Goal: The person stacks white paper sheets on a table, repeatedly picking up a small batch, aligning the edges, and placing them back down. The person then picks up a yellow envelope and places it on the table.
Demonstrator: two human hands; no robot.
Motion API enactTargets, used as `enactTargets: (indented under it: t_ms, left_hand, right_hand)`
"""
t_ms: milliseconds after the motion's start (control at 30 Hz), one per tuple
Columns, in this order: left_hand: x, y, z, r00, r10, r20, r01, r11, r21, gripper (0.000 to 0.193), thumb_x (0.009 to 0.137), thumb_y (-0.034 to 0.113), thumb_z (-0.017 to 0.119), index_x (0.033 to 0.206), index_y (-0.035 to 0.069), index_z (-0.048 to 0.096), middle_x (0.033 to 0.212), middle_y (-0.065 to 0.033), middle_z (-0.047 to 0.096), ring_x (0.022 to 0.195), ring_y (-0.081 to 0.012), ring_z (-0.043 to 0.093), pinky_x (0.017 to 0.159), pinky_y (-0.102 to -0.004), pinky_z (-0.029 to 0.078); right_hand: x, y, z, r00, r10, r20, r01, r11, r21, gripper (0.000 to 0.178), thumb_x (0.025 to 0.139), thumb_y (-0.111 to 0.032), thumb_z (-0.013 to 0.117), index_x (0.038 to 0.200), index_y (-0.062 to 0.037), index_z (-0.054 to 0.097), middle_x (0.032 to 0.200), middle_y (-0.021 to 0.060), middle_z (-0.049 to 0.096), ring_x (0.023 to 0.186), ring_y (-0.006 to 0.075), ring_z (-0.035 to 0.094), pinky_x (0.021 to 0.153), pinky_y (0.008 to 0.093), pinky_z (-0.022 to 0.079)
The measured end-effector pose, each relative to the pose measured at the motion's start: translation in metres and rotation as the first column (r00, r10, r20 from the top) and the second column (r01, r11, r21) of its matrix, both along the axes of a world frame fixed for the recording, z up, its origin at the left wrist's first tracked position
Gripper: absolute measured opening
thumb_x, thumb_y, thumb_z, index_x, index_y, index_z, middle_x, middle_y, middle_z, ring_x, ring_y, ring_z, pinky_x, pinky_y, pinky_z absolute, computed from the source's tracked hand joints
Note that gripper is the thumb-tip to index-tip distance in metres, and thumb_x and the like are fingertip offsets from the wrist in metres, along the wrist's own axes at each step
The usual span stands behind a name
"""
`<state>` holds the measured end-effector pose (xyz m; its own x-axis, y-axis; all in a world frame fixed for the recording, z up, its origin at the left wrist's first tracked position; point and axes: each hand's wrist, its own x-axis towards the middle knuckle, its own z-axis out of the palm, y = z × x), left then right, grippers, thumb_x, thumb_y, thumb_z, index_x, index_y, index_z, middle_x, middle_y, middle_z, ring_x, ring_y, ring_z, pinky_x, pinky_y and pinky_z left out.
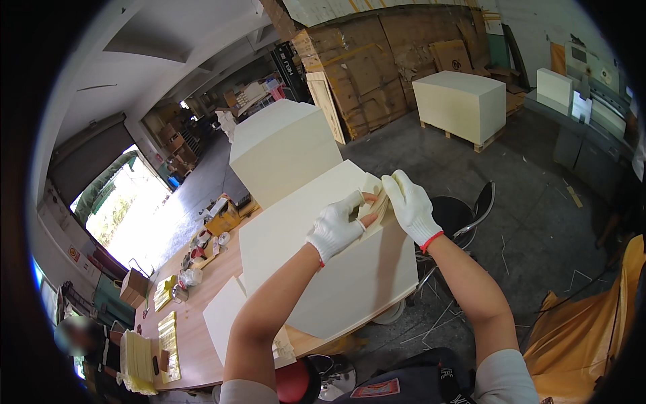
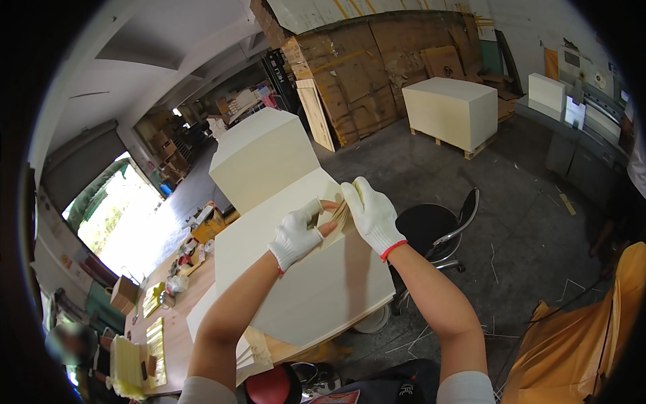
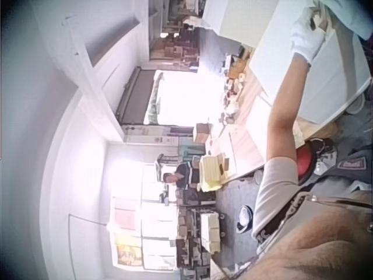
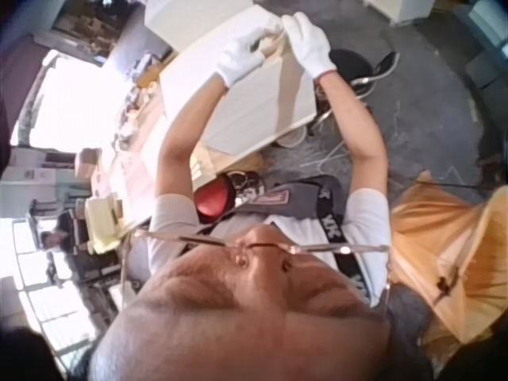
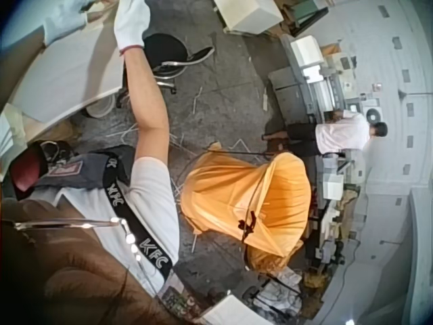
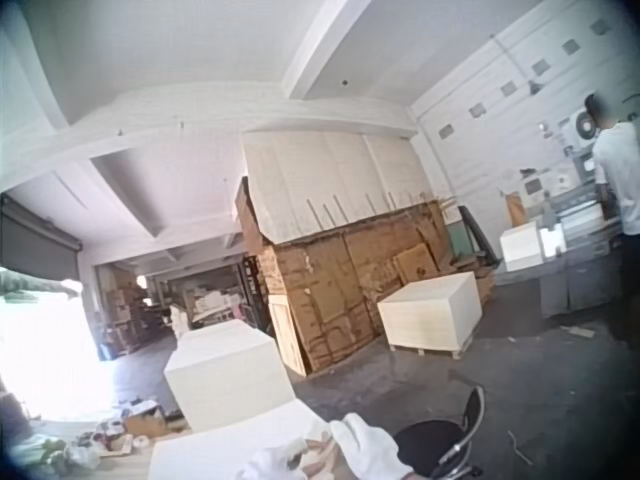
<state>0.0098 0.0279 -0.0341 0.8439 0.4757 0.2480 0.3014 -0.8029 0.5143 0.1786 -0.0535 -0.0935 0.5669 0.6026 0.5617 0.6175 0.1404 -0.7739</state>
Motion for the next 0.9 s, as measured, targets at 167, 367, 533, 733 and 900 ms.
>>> enactTargets:
  t_ms: [167,367,533,733,900]
  left_hand:
    - [-0.002,-0.002,-0.002,0.996,-0.015,0.084,0.016,1.0,-0.014,0.033,0.1,0.02,0.059,0.131,0.014,0.063,0.085,-0.0104,0.066,0.076,-0.0198,0.064,0.077,-0.0347,0.052]
    - [0.0,0.004,-0.005,1.0,0.0,-0.005,0.0,1.0,0.026,0.033,0.096,0.025,0.065,0.127,0.014,0.065,0.081,-0.0086,0.065,0.075,-0.0195,0.064,0.074,-0.0345,0.051]
    - [0.0,-0.001,-0.003,1.0,0.008,-0.023,-0.007,1.0,0.02,0.037,0.091,0.03,0.072,0.124,0.014,0.066,0.08,-0.0078,0.065,0.072,-0.0184,0.062,0.071,-0.0351,0.05]
    - [-0.001,-0.006,0.0,0.999,-0.01,-0.034,0.013,0.995,0.101,0.043,0.09,0.022,0.069,0.133,0.018,0.063,0.082,-0.0099,0.068,0.074,-0.0214,0.066,0.073,-0.0355,0.054]
    - [-0.001,-0.025,0.011,0.986,0.066,-0.154,-0.043,0.989,0.144,0.056,0.087,0.011,0.062,0.142,0.022,0.058,0.093,-0.0135,0.072,0.081,-0.0258,0.072,0.078,-0.0363,0.058]
  right_hand:
    - [-0.007,-0.009,0.013,0.997,0.043,-0.069,-0.047,0.997,-0.059,0.046,0.104,-0.049,0.046,0.095,-0.0048,0.055,0.078,0.0221,0.065,0.078,0.0428,0.065,0.067,0.0485,0.047]
    - [-0.002,-0.002,0.002,1.0,-0.001,-0.024,0.001,1.0,0.005,0.044,0.104,-0.047,0.047,0.098,-0.0046,0.056,0.079,0.0222,0.065,0.079,0.043,0.065,0.068,0.0493,0.047]
    - [-0.003,-0.002,0.002,1.0,-0.012,-0.025,0.012,1.0,-0.003,0.043,0.104,-0.047,0.047,0.098,-0.0056,0.056,0.079,0.0218,0.065,0.079,0.0429,0.065,0.067,0.0495,0.046]
    - [0.003,-0.009,0.008,0.993,0.065,-0.094,-0.066,0.998,-0.002,0.045,0.102,-0.049,0.049,0.096,-0.0057,0.059,0.08,0.0198,0.066,0.078,0.041,0.066,0.067,0.0478,0.047]
    - [0.026,-0.039,0.011,0.99,-0.141,0.025,0.143,0.961,-0.235,0.051,0.097,-0.057,0.052,0.091,-0.0076,0.062,0.082,0.0167,0.069,0.082,0.036,0.068,0.071,0.0458,0.049]
